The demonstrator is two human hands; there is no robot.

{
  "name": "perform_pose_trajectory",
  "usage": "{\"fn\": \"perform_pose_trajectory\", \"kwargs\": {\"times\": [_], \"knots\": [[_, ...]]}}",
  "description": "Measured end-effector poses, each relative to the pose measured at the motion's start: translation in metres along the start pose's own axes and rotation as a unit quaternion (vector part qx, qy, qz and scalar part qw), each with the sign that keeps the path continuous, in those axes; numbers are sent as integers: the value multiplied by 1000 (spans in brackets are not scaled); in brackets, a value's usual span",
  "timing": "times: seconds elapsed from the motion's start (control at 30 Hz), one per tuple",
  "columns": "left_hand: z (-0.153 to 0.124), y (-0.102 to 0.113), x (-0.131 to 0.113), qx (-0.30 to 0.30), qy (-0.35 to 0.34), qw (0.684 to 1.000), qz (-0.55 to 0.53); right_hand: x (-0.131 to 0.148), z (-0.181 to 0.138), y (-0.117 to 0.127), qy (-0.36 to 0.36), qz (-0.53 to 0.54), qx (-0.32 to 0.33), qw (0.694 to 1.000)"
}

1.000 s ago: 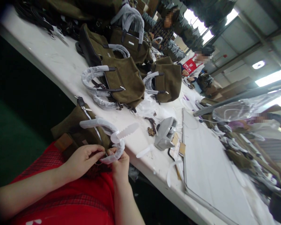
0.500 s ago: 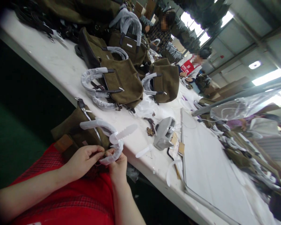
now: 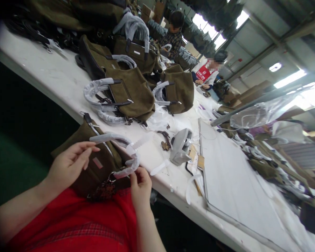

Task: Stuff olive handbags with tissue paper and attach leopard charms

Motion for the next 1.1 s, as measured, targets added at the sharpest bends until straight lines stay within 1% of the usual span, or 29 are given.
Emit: {"fn": "perform_pose_trajectory", "kwargs": {"times": [0.07,0.1,0.13,0.17,0.23,0.3,0.33,0.4,0.43,0.53,0.6,0.67,0.73,0.83,0.9,0.97,1.03,1.1], "knots": [[2,21,-3,-39,-6,998,47,-5,-4,13,13,-33,-11,999],[1,27,-4,-47,-7,996,75,-8,-6,18,8,-42,-16,999],[0,29,-5,-42,-9,994,103,-10,-9,22,0,-53,-20,998],[-3,26,-6,-20,-12,991,130,-11,-12,25,-10,-69,-27,997],[-10,7,-5,65,-23,981,181,-7,-21,25,-28,-118,-23,992],[-21,-20,-1,157,-34,959,234,-1,-30,14,-44,-171,15,984],[-27,-32,1,190,-36,946,262,0,-34,5,-53,-182,41,981],[-34,-50,6,225,-30,925,305,-1,-40,-13,-73,-168,77,980],[-37,-57,7,234,-26,918,319,-3,-41,-21,-77,-151,82,982],[-38,-66,9,255,-8,912,322,-15,-36,-40,-90,-58,96,990],[-37,-65,13,264,20,921,286,-23,-31,-51,-107,25,126,986],[-36,-62,17,275,48,933,229,-24,-28,-58,-113,88,154,978],[-35,-57,19,279,64,937,201,-17,-25,-60,-90,111,169,975],[-33,-46,18,257,77,927,261,0,-23,-62,-53,140,185,971],[-29,-40,14,251,61,924,282,11,-18,-65,-41,163,200,965],[-25,-36,7,246,18,937,248,23,-9,-69,-27,165,220,961],[-17,-31,1,220,-14,957,189,39,4,-71,5,121,230,966],[-8,-28,1,196,-1,971,133,56,18,-69,52,46,209,975]]}}
Point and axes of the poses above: each hand's wrist, its own z-axis towards the middle knuckle, its own y-axis out of the back of the hand, x = y × z, the point moved 6 cm from there along z, towards the middle knuckle, and after that the axes turned 8 degrees about x, right-handed, at the moved point
